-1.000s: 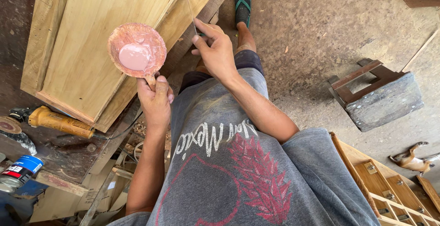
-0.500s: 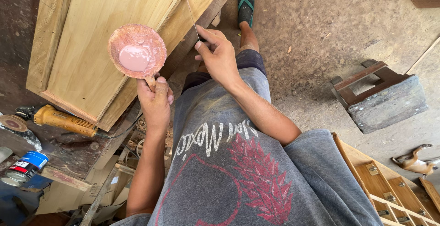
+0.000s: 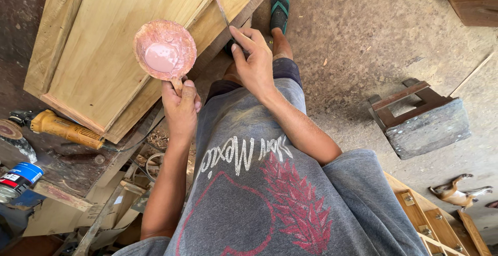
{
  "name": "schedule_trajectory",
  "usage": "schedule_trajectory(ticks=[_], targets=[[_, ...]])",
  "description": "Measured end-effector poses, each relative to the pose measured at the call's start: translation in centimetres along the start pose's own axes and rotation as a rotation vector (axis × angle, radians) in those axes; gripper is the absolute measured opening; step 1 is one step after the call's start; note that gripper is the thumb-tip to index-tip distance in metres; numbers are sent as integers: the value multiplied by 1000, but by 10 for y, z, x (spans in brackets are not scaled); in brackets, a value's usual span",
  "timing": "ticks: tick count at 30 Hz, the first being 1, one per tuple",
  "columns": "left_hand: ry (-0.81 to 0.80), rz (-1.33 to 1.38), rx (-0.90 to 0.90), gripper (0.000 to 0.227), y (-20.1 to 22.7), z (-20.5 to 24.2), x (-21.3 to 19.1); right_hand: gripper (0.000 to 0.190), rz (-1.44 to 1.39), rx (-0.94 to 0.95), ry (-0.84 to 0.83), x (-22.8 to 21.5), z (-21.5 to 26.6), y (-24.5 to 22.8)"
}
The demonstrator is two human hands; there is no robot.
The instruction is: The person applies pink filler to the joints of a wooden cabinet door using a small wooden bowl and a metal putty knife. They scrape the filler into the seams, then place the door on a cabinet frame and smooth the surface with the tool.
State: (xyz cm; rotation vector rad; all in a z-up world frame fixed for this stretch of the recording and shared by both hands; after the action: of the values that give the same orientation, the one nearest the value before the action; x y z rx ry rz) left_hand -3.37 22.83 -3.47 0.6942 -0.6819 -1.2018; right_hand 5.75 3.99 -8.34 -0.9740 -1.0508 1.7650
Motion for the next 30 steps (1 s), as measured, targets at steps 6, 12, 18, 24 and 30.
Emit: schedule_trajectory(ticks=[6, 12, 18, 24, 30], targets=[[3, 7, 5, 29, -4, 1, -4, 33, 118, -81, -6, -5, -3, -8], [13, -2, 11, 29, -6, 1, -8, 34, 215, -122, -11, -6, -2, -13], [-10, 6, 17, 29, -4, -1, -10, 36, 355, -177, -26, -9, -2, -20], [-15, 30, 30, 28, -3, -3, -12, 33, 312, -185, 16, -16, -2, -22], [-23, 63, 37, 27, -2, -4, -14, 30, 105, 36, -3, -25, -14, -3]])
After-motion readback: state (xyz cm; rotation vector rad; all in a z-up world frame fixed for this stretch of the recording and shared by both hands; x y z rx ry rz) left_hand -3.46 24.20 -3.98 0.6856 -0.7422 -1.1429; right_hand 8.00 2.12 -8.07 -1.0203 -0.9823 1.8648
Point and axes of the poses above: each hand's wrist, its own z-axis away from the middle knuckle, its own x-axis out of the palm, y = z × x, the point moved 6 cm from there along -z, towards the middle knuckle, and after that the axes turned 11 degrees about -y, right-handed, at the moved point
